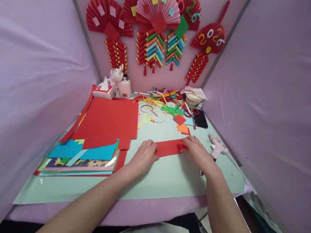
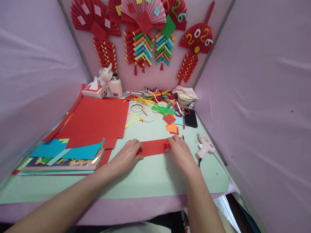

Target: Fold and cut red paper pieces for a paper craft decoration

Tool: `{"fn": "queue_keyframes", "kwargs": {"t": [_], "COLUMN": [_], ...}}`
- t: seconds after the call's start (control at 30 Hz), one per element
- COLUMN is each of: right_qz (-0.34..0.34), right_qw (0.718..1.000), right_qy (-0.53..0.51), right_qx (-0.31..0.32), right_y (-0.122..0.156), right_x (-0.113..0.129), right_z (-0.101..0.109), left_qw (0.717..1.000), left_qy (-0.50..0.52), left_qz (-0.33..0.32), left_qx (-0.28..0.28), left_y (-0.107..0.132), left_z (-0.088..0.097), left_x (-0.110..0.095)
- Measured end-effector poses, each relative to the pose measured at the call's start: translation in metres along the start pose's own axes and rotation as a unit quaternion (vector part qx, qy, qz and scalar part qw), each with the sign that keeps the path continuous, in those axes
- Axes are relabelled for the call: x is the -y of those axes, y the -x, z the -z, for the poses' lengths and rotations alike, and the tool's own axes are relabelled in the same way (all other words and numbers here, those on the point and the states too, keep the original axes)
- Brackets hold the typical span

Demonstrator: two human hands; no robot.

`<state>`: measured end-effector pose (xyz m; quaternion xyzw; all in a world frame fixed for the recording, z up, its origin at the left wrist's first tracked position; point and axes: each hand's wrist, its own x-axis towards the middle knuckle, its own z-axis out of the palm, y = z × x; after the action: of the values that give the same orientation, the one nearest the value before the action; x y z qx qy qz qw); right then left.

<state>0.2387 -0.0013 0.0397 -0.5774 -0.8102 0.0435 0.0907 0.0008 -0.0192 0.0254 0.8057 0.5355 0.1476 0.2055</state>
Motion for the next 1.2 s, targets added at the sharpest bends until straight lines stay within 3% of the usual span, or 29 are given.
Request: {"fn": "queue_keyframes", "kwargs": {"t": [0.13, 0.23, 0.33, 0.57, 0.73, 0.83, 0.93, 1.07, 1.2], "right_qz": [-0.001, -0.027, 0.002, 0.063, 0.022, -0.017, -0.054, -0.059, -0.032], "right_qw": [0.99, 0.986, 0.988, 0.984, 0.957, 0.925, 0.907, 0.913, 0.923], "right_qy": [0.019, 0.015, -0.028, -0.163, -0.243, -0.267, -0.285, -0.302, -0.295], "right_qx": [0.137, 0.161, 0.151, 0.028, -0.159, -0.268, -0.306, -0.267, -0.243], "right_y": [-0.029, -0.035, -0.032, -0.031, -0.036, -0.037, -0.038, -0.041, -0.043], "right_x": [0.014, 0.013, 0.007, -0.01, -0.015, -0.011, -0.008, -0.008, -0.006], "right_z": [0.004, 0.001, -0.001, -0.004, -0.012, -0.013, -0.014, -0.019, -0.021], "left_qw": [0.999, 0.997, 0.995, 0.997, 0.995, 0.987, 0.96, 0.906, 0.869], "left_qy": [-0.039, -0.067, -0.087, -0.059, -0.011, 0.05, 0.132, 0.192, 0.179], "left_qz": [0.008, 0.031, 0.04, 0.033, 0.073, 0.09, 0.108, 0.153, 0.242], "left_qx": [-0.003, 0.012, 0.011, -0.035, -0.063, -0.125, -0.22, -0.346, -0.393], "left_y": [0.005, 0.006, 0.006, 0.004, 0.004, 0.005, 0.008, 0.015, 0.032], "left_z": [-0.002, -0.003, -0.002, 0.009, 0.029, 0.042, 0.057, 0.084, 0.12], "left_x": [-0.004, -0.007, -0.008, 0.004, 0.011, 0.019, 0.036, 0.078, 0.131]}}
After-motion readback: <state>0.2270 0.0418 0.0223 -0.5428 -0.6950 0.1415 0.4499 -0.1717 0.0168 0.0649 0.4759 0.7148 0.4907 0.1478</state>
